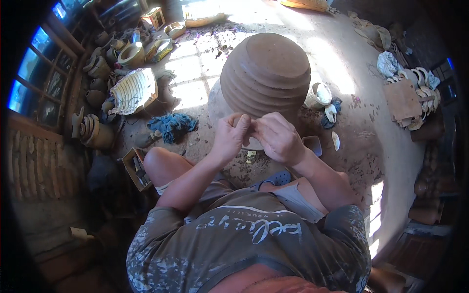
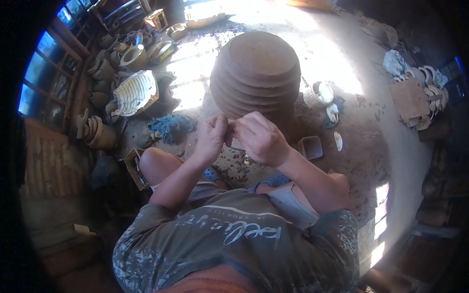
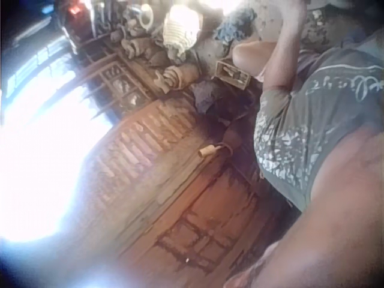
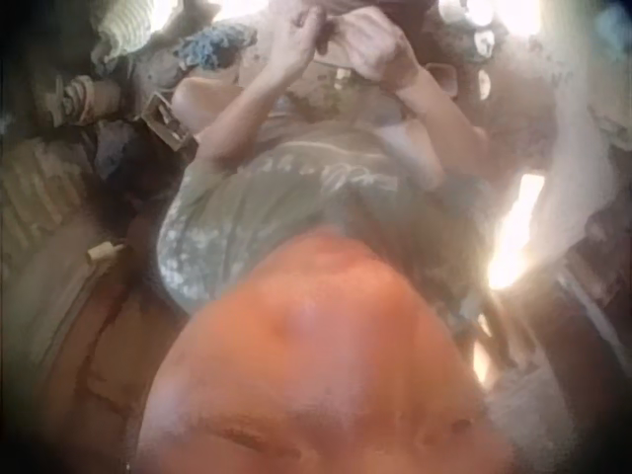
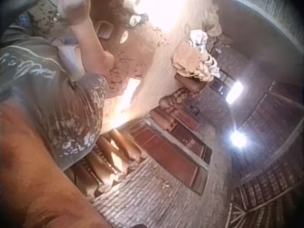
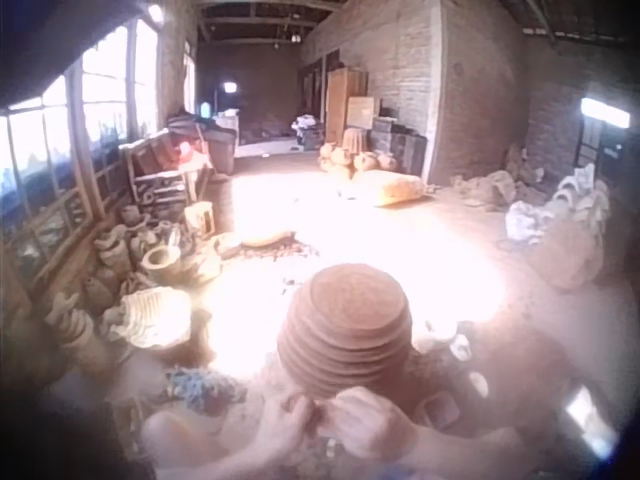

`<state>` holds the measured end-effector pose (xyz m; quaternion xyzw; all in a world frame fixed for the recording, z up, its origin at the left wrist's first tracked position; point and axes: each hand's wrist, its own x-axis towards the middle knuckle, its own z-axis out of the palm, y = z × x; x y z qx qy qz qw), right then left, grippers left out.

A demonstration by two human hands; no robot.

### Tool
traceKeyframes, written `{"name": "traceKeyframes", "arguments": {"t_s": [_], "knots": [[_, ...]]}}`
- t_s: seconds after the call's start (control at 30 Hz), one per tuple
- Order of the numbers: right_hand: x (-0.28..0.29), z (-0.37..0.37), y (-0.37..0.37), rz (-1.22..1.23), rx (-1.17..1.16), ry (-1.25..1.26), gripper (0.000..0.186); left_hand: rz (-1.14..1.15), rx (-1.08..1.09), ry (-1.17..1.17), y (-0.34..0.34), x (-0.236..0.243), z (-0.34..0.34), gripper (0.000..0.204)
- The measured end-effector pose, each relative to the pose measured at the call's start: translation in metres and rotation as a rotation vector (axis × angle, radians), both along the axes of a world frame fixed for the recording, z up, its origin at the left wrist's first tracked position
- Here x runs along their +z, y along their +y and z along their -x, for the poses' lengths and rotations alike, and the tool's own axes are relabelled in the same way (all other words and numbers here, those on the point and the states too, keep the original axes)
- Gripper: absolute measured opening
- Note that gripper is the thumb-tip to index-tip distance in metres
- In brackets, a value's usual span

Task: The person shapes and carves horizontal grooves into a large clay pot on a pottery wheel by hand, occasionally clearing debris from the ground and smoothing the clay surface.

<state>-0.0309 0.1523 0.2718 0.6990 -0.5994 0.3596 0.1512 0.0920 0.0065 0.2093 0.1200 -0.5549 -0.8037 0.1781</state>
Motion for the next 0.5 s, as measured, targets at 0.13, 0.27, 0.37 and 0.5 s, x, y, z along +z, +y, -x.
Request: {"name": "traceKeyframes", "arguments": {"t_s": [0.13, 0.27, 0.37, 0.5], "knots": [[-0.014, 0.006, 0.023, -0.002, -0.066, -0.077, 0.024, -0.146, -0.26, -0.124, 0.003, 0.016, -0.003, 0.046], [-0.006, -0.006, 0.037, 0.015, -0.21, -0.408, 0.026, 0.044, -0.214, -0.01, 0.015, 0.017, 0.008, 0.035], [-0.021, 0.0, 0.05, 0.0, -0.285, -0.464, 0.026, 0.194, -0.146, -0.005, 0.034, 0.01, 0.017, 0.032], [-0.038, 0.005, 0.062, 0.028, -0.315, -0.522, 0.023, 0.467, -0.124, -0.063, 0.042, 0.012, 0.025, 0.031]]}}
